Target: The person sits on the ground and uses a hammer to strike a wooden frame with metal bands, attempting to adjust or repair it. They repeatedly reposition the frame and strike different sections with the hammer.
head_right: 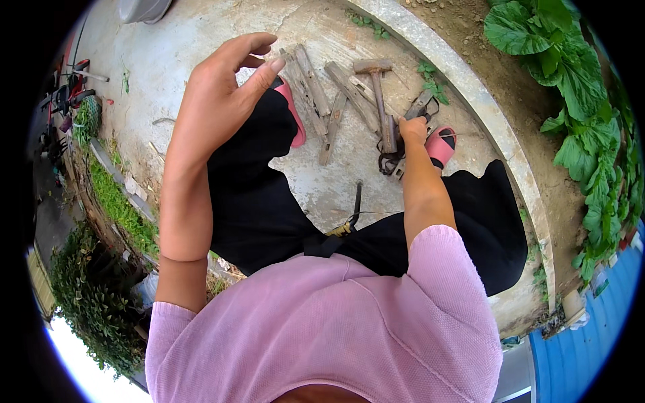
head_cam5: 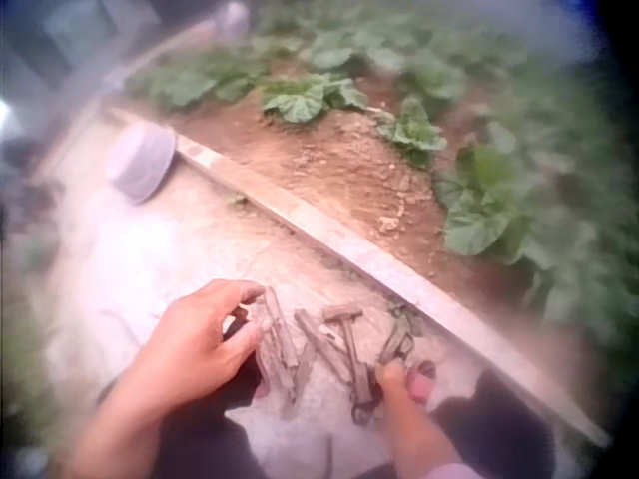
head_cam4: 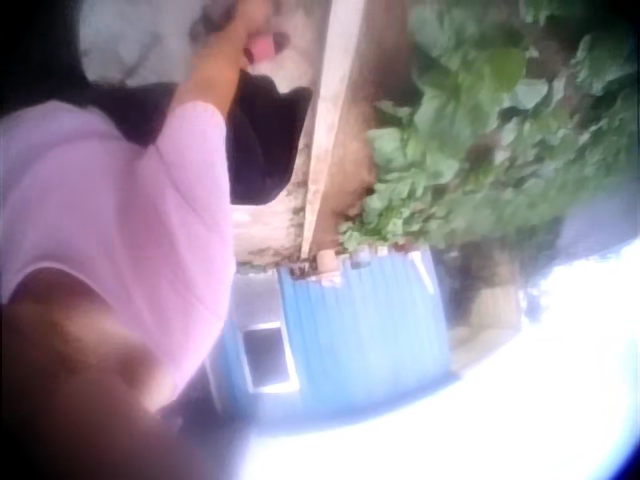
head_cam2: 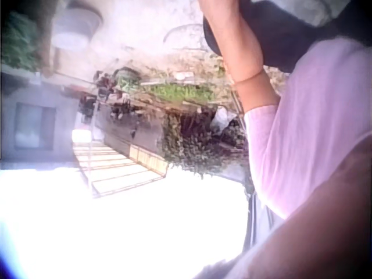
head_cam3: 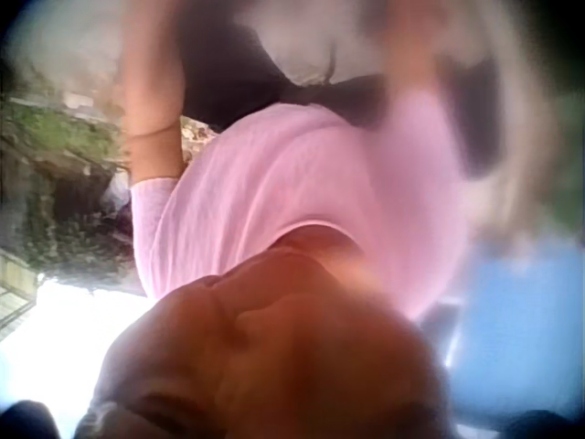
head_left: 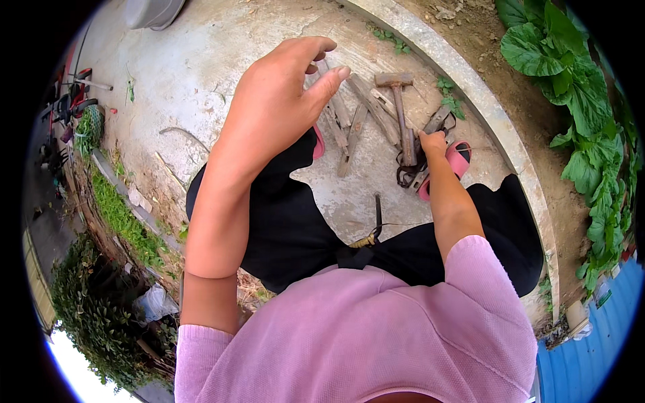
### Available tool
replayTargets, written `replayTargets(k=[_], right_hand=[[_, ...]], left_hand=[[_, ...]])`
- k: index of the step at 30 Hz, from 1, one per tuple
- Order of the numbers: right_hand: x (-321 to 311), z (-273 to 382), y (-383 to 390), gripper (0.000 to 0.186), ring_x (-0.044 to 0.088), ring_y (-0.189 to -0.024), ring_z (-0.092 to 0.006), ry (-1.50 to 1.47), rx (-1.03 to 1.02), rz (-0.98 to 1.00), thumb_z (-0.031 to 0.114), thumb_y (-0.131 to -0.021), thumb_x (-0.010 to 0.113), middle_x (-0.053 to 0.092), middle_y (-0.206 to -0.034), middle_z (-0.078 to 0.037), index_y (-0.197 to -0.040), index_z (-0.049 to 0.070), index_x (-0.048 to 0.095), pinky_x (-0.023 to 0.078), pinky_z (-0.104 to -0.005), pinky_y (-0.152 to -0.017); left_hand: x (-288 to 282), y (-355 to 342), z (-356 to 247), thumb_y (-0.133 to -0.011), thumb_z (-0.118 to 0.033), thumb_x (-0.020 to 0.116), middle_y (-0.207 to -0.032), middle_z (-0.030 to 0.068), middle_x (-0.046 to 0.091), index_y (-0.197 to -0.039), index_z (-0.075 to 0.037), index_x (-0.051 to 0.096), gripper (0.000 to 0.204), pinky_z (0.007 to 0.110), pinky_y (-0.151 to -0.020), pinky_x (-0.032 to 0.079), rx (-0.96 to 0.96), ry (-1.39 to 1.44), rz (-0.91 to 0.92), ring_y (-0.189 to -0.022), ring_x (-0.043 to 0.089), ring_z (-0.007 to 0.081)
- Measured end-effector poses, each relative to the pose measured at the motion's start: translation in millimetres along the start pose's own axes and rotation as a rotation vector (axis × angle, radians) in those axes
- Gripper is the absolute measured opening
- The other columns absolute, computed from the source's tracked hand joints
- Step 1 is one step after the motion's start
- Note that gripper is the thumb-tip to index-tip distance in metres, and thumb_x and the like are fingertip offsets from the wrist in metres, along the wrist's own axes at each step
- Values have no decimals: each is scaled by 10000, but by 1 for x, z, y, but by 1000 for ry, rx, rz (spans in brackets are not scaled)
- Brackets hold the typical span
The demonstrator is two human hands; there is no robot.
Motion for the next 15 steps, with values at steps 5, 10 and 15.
replayTargets(k=[5,10,15], right_hand=[[1,-43,-1,241,507,-536,-212,-214,43,469,285,-816,551,531,-627,-42,-808,44,545,428,-352,-523],[-86,-9,61,203,320,-426,-90,-425,55,617,245,-856,491,376,-520,34,-730,85,499,307,-261,-411],[-180,35,126,216,251,-393,-69,-599,-252,691,251,-864,492,349,-498,52,-728,84,483,231,-233,-387]], left_hand=[[1,-1,2,-781,-191,619,-911,150,609,-1002,1,570,297,313,-688,477,104,-95,-14,-808,606,247],[5,1,-4,-786,-234,593,-903,172,600,-984,-7,571,302,357,-686,472,172,-88,-45,-816,593,295],[36,14,-24,-790,-263,568,-884,172,598,-980,-21,568,307,400,-709,463,260,-145,94,-816,572,335]])
Point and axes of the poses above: each hand's wrist, its own y-axis away from the middle knuckle, its own x-axis out of the palm, z = x × y, the point moved 8 cm from there along -y, towards the middle knuckle
